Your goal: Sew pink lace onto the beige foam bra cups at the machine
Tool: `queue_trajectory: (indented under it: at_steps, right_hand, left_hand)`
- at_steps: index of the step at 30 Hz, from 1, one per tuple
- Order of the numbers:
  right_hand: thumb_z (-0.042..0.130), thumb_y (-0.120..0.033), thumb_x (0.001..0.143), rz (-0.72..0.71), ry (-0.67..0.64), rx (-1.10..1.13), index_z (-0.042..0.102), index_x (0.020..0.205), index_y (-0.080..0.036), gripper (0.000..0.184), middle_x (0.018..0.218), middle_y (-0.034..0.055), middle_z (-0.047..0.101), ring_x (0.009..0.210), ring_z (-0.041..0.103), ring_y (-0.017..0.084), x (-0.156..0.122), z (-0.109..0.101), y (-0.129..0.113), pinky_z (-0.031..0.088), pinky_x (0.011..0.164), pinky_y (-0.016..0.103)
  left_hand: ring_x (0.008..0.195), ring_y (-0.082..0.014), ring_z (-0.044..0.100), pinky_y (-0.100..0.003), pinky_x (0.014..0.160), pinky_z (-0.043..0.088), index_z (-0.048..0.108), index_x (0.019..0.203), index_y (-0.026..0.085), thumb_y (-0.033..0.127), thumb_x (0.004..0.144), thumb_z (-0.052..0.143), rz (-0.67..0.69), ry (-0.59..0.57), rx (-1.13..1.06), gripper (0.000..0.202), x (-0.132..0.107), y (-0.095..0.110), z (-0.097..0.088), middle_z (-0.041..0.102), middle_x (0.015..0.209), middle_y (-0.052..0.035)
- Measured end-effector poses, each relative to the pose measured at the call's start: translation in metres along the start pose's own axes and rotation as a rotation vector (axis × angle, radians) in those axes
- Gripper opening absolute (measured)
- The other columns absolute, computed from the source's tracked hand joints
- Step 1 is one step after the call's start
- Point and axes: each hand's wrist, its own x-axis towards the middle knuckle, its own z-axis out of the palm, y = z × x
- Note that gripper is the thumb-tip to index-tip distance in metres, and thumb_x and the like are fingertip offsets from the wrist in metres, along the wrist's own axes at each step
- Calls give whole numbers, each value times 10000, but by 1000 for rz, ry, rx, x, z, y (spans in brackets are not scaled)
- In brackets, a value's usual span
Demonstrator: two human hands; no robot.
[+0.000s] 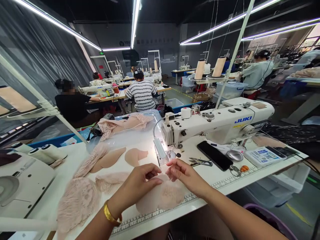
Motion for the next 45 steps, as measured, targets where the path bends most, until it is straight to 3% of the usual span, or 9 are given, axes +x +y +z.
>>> queue_trajectory:
  at_steps: [4, 7, 10, 13, 16, 23, 28, 32, 45]
  right_hand:
    - [717, -263, 904, -174, 33, -335, 638, 1182, -246, 290, 896, -1, 658, 832, 639, 169, -13, 11, -7, 513, 780, 320]
    - [619, -135, 948, -485, -53, -590, 606, 1240, -256, 317, 930, 12, 690, 831, 645, 163, -19, 14, -17, 513, 767, 304]
    - [578, -93, 977, -815, -37, -744, 572, 1264, -243, 324, 937, 40, 712, 804, 624, 174, -17, 16, -29, 505, 716, 300]
    - [561, -35, 964, -964, 115, -781, 556, 1263, -240, 363, 944, 41, 737, 780, 620, 179, -7, 19, -31, 493, 712, 321]
    - [539, -18, 955, -957, 187, -801, 562, 1238, -235, 357, 942, 34, 742, 791, 636, 183, 10, 16, -15, 496, 725, 325]
    - [535, -104, 996, -852, -202, -1274, 673, 859, -213, 222, 843, 2, 706, 765, 591, 168, 57, -38, 39, 424, 675, 274]
    - [489, -43, 989, -787, -346, -1248, 679, 959, -222, 263, 1005, 10, 754, 957, 620, 181, 65, -63, 37, 450, 753, 279]
    - [462, -40, 990, -727, -323, -1220, 681, 1074, -226, 299, 1097, 34, 766, 1009, 604, 206, 58, -68, 31, 449, 725, 306]
    - [466, -109, 1023, -700, -352, -1220, 729, 980, -226, 291, 942, 39, 744, 876, 566, 195, 51, -70, 17, 447, 696, 302]
  left_hand:
    - [966, -250, 623, -390, 858, 514, 615, 1093, 208, 301, 808, 731, 51, 56, 75, 322, 7, -1, 18, 679, 1052, -68]
    - [1198, -298, 561, -432, 1003, 471, 584, 1251, 245, 345, 744, 824, 149, -114, 118, 570, 7, 1, 5, 623, 1305, -90]
    - [814, -188, 609, -278, 691, 467, 602, 910, 225, 230, 815, 698, 86, -217, 175, 135, 6, 2, -13, 658, 870, 22]
    - [568, -138, 464, -256, 531, 311, 475, 758, 218, 73, 805, 552, 248, 132, 413, 172, 2, -5, -22, 509, 635, 62]
    - [592, -169, 482, -299, 607, 371, 503, 783, 216, 17, 890, 469, 552, 416, 758, 228, -4, -18, -16, 548, 667, 25]
    - [867, -243, 626, -356, 754, 484, 606, 959, 198, -13, 855, 594, 437, -63, 919, 236, 16, -37, 24, 689, 977, -32]
    - [725, -233, 563, -332, 612, 425, 574, 836, 184, -84, 802, 475, 388, 38, 979, 288, 55, -53, 37, 625, 828, -52]
    - [764, -233, 532, -354, 687, 448, 510, 739, 195, -41, 864, 448, 552, 181, 928, 274, 64, -64, 38, 599, 807, -64]
    - [780, -234, 464, -415, 806, 413, 559, 905, 181, 21, 940, 380, 555, 176, 796, 242, 66, -74, 47, 549, 807, -60]
